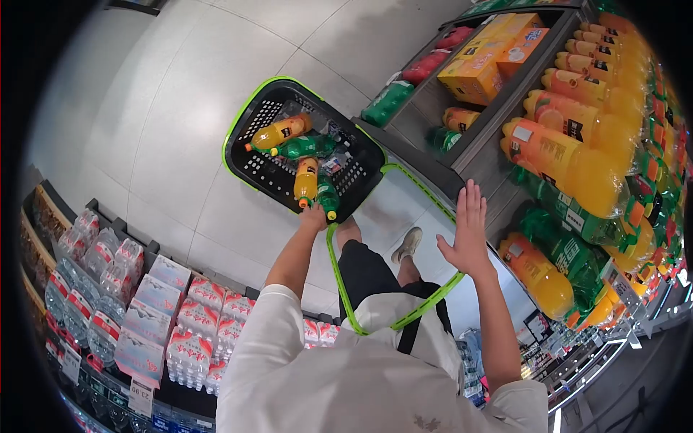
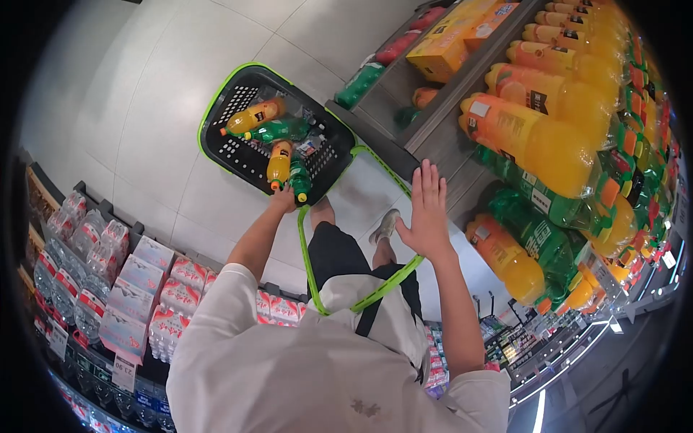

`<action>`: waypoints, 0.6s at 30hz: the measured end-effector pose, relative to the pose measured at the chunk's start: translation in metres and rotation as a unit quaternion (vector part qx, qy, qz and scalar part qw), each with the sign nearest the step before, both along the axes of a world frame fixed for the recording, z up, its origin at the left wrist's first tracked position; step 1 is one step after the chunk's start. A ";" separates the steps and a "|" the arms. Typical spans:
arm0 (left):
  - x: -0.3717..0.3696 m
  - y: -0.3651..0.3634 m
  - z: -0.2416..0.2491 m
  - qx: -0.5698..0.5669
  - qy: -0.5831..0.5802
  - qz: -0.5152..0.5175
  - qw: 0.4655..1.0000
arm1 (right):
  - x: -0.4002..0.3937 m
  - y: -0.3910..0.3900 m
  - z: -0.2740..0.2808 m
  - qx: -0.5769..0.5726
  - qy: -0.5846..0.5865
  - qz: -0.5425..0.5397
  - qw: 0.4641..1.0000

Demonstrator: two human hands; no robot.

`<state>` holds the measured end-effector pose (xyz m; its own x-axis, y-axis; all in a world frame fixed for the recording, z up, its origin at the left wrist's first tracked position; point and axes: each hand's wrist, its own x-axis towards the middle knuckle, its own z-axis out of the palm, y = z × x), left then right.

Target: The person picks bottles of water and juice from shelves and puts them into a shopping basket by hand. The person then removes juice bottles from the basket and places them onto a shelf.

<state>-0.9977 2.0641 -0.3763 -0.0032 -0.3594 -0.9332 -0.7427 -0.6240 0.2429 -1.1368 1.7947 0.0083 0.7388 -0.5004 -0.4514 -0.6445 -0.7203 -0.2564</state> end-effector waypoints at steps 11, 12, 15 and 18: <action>0.025 0.003 0.030 -0.069 -0.036 -0.043 0.996 | 0.010 0.022 0.011 -0.031 -0.090 -0.022 0.995; 0.031 0.002 0.043 -0.087 -0.034 -0.052 0.994 | 0.010 0.029 0.012 -0.035 -0.122 -0.018 0.992; 0.044 0.003 0.098 -0.136 -0.037 -0.048 0.989 | 0.006 0.064 0.028 -0.014 -0.152 0.021 0.988; 0.058 0.001 0.170 -0.156 -0.030 0.004 0.987 | -0.036 0.107 0.004 0.081 -0.145 0.093 0.982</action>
